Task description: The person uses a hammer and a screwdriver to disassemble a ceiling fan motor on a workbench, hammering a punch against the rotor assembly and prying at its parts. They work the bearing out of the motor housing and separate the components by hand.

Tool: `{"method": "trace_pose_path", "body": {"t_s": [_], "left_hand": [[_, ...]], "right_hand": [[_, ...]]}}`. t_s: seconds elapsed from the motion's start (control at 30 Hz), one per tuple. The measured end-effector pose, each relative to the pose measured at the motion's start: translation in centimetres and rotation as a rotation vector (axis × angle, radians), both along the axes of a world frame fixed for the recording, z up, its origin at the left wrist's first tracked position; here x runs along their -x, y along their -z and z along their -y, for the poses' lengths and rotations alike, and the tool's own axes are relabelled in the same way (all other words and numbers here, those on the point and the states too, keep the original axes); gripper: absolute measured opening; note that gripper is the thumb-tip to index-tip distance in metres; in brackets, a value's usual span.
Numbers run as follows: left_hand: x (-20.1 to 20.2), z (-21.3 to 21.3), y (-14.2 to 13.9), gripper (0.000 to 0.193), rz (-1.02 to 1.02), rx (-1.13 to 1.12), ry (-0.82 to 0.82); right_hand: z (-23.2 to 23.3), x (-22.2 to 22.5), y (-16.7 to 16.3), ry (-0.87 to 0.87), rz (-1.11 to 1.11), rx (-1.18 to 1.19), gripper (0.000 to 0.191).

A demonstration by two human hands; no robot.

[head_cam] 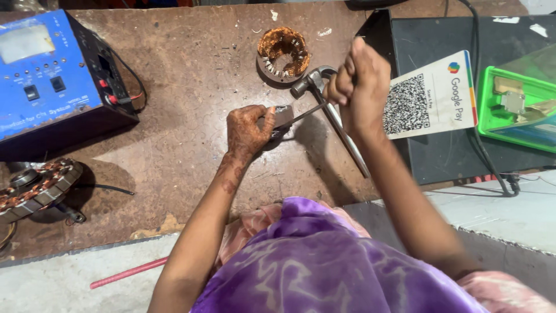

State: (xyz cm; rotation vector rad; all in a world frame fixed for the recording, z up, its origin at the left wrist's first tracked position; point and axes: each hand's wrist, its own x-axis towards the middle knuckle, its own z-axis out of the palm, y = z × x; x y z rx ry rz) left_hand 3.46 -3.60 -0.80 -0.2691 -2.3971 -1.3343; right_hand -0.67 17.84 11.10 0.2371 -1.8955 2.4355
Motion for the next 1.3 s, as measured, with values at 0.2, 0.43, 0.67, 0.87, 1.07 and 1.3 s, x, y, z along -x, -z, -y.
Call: {"method": "trace_pose_path", "body": {"t_s": [0.2, 0.43, 0.67, 0.87, 1.07, 1.3], "left_hand": [[0.6, 0.6, -0.1, 0.029, -0.028, 0.009, 0.084], [1.6, 0.6, 0.4, 0.032, 0.154, -0.109, 0.088], [0.4, 0.0, 0.9, 0.041, 0.127, -0.144, -0.013], [1.3, 0.1, 1.7, 0.037, 0.188, -0.096, 0.0], [1.0, 1.3, 2.0, 0.039, 0.116, -0.159, -0.051], [1.6, 1.4, 1.9, 0.045, 0.184, -0.115, -0.122]], "right_hand": [[-1.4, 7.4, 1.9, -0.156, 0.392, 0.127, 0.036], [-3.2, 14.0, 5.6, -0.308, 0.67, 0.298, 0.037], [-2.9, 15.5, 8.9, -0.27, 0.853, 0.393, 0.034], [-2.3, 15.4, 9.5, -0.05, 0.769, 0.371, 0.035], [1.7, 10.6, 6.7, 0.256, 0.35, 0.17, 0.037], [3.2, 4.2, 0.3, 0.164, 0.009, 0.063, 0.042]]}}
